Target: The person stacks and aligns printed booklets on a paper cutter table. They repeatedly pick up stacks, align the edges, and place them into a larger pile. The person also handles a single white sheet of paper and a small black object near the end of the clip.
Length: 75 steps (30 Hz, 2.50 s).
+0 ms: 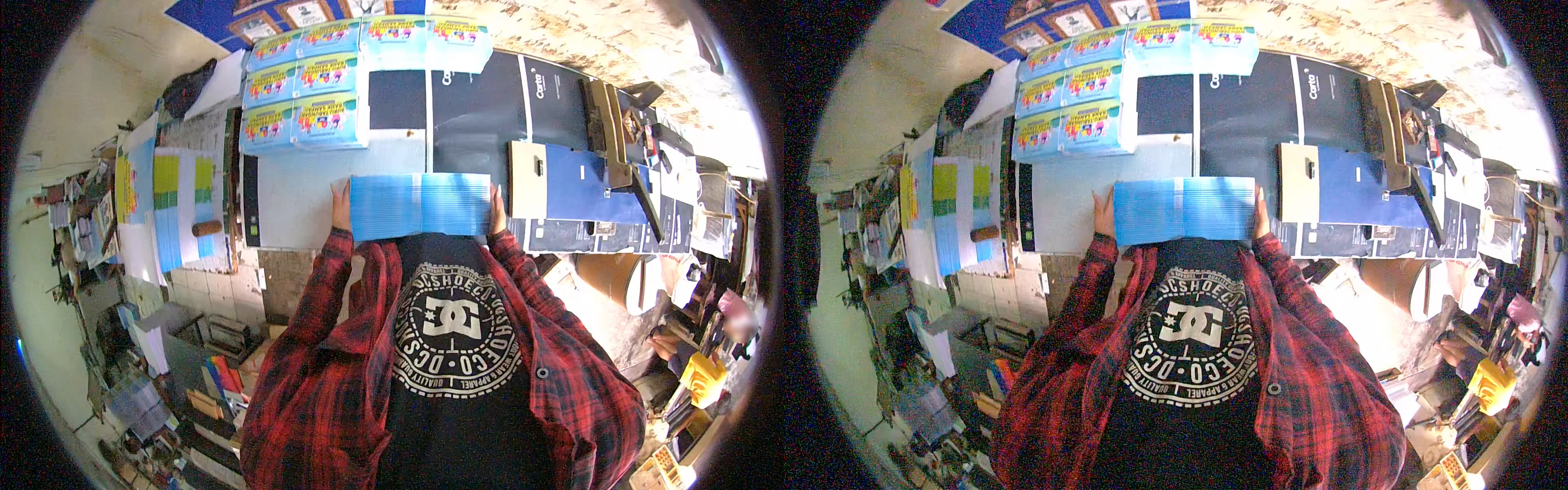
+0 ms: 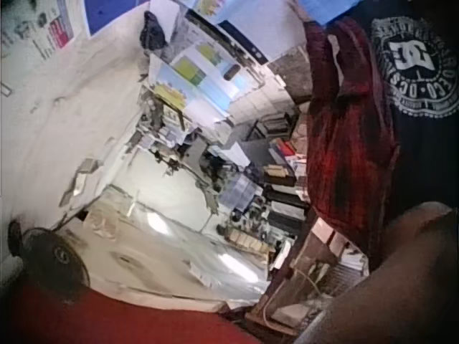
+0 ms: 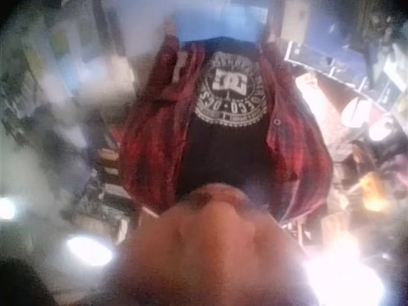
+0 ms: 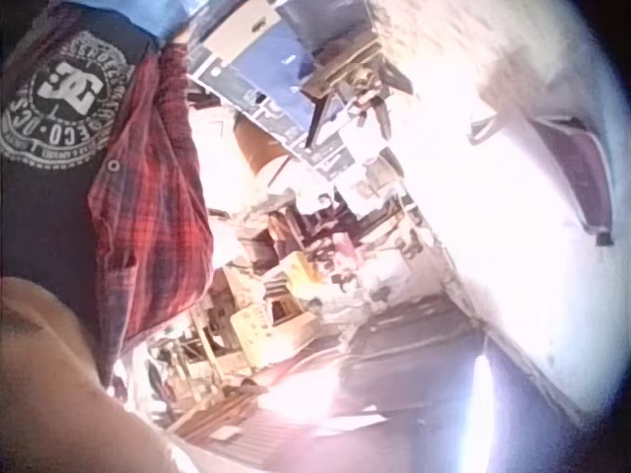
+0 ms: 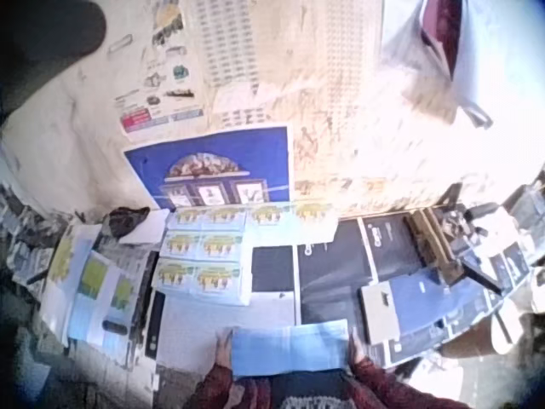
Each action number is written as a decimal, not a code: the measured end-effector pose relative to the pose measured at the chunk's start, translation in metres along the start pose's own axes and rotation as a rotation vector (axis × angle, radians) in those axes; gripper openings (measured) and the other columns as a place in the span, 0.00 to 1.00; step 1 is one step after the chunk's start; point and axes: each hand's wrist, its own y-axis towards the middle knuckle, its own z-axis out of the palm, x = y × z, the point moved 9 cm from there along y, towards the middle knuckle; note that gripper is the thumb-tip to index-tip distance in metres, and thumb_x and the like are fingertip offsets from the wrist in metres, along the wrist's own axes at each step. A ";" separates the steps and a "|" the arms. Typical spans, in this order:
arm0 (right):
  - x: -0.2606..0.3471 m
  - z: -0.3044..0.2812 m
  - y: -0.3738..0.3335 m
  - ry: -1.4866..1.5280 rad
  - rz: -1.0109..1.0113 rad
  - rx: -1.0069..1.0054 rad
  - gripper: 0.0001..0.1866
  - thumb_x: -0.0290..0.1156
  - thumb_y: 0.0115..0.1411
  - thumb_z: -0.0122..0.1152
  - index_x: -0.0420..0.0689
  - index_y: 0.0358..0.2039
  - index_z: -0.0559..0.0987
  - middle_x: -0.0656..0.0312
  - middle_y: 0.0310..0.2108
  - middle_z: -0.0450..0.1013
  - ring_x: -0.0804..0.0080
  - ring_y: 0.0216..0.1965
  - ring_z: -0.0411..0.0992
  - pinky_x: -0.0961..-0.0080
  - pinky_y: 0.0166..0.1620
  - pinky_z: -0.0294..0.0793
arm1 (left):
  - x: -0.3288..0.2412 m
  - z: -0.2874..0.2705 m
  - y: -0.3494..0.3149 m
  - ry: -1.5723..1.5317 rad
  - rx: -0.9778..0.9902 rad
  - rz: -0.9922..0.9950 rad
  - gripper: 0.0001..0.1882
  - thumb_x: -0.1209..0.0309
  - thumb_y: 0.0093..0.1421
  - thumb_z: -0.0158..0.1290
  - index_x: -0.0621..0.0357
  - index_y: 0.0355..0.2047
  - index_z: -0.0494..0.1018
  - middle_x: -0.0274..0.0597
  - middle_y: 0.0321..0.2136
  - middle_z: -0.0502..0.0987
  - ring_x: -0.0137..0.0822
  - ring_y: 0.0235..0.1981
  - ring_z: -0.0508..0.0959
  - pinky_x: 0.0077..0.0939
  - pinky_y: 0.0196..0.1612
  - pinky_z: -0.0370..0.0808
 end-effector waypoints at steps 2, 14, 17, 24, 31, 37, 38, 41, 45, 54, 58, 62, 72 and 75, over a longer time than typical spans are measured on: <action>-0.013 -0.024 0.010 -0.061 -0.114 0.005 0.33 0.53 0.68 0.28 0.43 0.66 0.52 0.55 0.63 0.56 0.64 0.63 0.55 0.67 0.63 0.54 | 0.016 0.005 -0.001 -0.144 0.037 -0.089 0.42 0.45 0.60 0.45 0.63 0.63 0.48 0.51 0.58 0.61 0.44 0.56 0.65 0.34 0.59 0.63; 0.051 0.056 -0.037 -1.544 -0.308 0.423 0.73 0.38 0.31 0.76 0.41 0.66 0.29 0.38 0.56 0.62 0.39 0.52 0.67 0.58 0.54 0.68 | -0.057 -0.016 -0.019 0.463 0.368 -0.068 0.66 0.53 0.38 0.69 0.63 0.65 0.36 0.59 0.52 0.69 0.57 0.51 0.71 0.40 0.54 0.70; 0.047 0.047 -0.037 -1.458 -0.581 0.280 0.62 0.39 0.42 0.72 0.40 0.66 0.37 0.40 0.53 0.66 0.45 0.50 0.70 0.61 0.51 0.71 | -0.053 -0.019 -0.016 0.449 0.244 -0.198 0.59 0.56 0.41 0.68 0.61 0.64 0.41 0.60 0.51 0.70 0.56 0.49 0.73 0.42 0.49 0.73; 0.057 0.046 -0.048 -1.342 -0.443 0.165 0.54 0.40 0.49 0.67 0.38 0.66 0.41 0.39 0.57 0.61 0.45 0.53 0.67 0.63 0.52 0.70 | -0.042 -0.021 -0.014 0.425 0.117 -0.171 0.50 0.65 0.45 0.64 0.60 0.63 0.46 0.62 0.48 0.71 0.56 0.48 0.73 0.43 0.48 0.72; 0.055 0.047 -0.030 -1.486 -0.701 0.360 0.61 0.43 0.40 0.71 0.37 0.66 0.41 0.41 0.59 0.58 0.46 0.57 0.63 0.59 0.58 0.63 | -0.038 -0.007 0.002 0.526 0.231 -0.035 0.44 0.61 0.46 0.62 0.62 0.58 0.52 0.58 0.46 0.73 0.55 0.47 0.73 0.40 0.51 0.70; 0.056 0.032 -0.019 -1.507 -0.629 0.265 0.51 0.41 0.38 0.72 0.40 0.61 0.56 0.46 0.54 0.65 0.49 0.55 0.64 0.60 0.58 0.62 | -0.076 -0.018 0.004 0.397 0.326 0.052 0.62 0.59 0.32 0.69 0.65 0.62 0.42 0.61 0.49 0.69 0.57 0.50 0.70 0.43 0.58 0.64; 0.058 0.037 -0.021 -1.488 -0.636 0.275 0.50 0.41 0.38 0.72 0.40 0.60 0.57 0.47 0.53 0.65 0.49 0.54 0.64 0.60 0.57 0.62 | -0.075 -0.017 0.003 0.401 0.366 0.031 0.65 0.58 0.30 0.71 0.66 0.63 0.41 0.62 0.51 0.66 0.58 0.52 0.69 0.44 0.58 0.63; 0.061 0.042 -0.026 -1.446 -0.640 0.257 0.44 0.39 0.38 0.71 0.42 0.56 0.62 0.48 0.50 0.67 0.49 0.53 0.65 0.59 0.56 0.63 | -0.080 -0.019 0.001 0.521 0.453 0.062 0.64 0.58 0.30 0.69 0.65 0.63 0.42 0.62 0.53 0.64 0.57 0.55 0.65 0.43 0.61 0.60; 0.064 0.053 -0.028 -1.426 -0.559 0.267 0.37 0.37 0.39 0.70 0.41 0.51 0.67 0.49 0.47 0.68 0.50 0.50 0.66 0.61 0.53 0.66 | -0.101 -0.023 0.002 0.601 0.419 0.095 0.60 0.60 0.31 0.67 0.62 0.62 0.46 0.60 0.55 0.61 0.55 0.58 0.62 0.43 0.63 0.55; 0.063 0.048 -0.031 -1.452 -0.623 0.190 0.35 0.35 0.42 0.67 0.40 0.51 0.67 0.47 0.45 0.69 0.48 0.48 0.67 0.60 0.52 0.66 | -0.136 -0.007 0.010 1.010 0.401 0.172 0.59 0.50 0.30 0.64 0.62 0.60 0.51 0.50 0.54 0.60 0.48 0.61 0.56 0.54 0.63 0.47; 0.060 0.039 -0.029 -1.456 -0.572 0.157 0.36 0.36 0.42 0.67 0.41 0.52 0.66 0.47 0.47 0.68 0.47 0.49 0.66 0.59 0.52 0.65 | -0.160 0.027 0.019 1.030 0.398 0.229 0.58 0.49 0.31 0.64 0.63 0.61 0.51 0.50 0.54 0.60 0.48 0.59 0.57 0.53 0.63 0.46; 0.062 0.046 -0.028 -1.459 -0.617 0.168 0.36 0.37 0.43 0.67 0.41 0.53 0.66 0.48 0.47 0.68 0.47 0.49 0.66 0.59 0.52 0.65 | -0.180 0.061 0.023 0.986 0.306 0.337 0.59 0.49 0.29 0.66 0.62 0.59 0.53 0.52 0.53 0.62 0.48 0.57 0.60 0.46 0.61 0.52; 0.072 0.018 -0.021 -1.505 -0.603 -0.010 0.39 0.39 0.41 0.69 0.42 0.54 0.64 0.48 0.45 0.68 0.47 0.47 0.66 0.56 0.51 0.66 | -0.176 0.069 0.049 0.864 0.268 0.432 0.31 0.61 0.40 0.61 0.54 0.45 0.65 0.41 0.41 0.71 0.41 0.45 0.69 0.41 0.47 0.63; 0.079 0.015 -0.029 -1.626 -0.601 0.049 0.44 0.40 0.40 0.71 0.41 0.57 0.62 0.48 0.48 0.67 0.46 0.50 0.65 0.55 0.52 0.66 | -0.184 0.079 0.053 0.900 0.261 0.489 0.32 0.61 0.40 0.61 0.53 0.46 0.65 0.41 0.42 0.71 0.41 0.45 0.69 0.42 0.47 0.62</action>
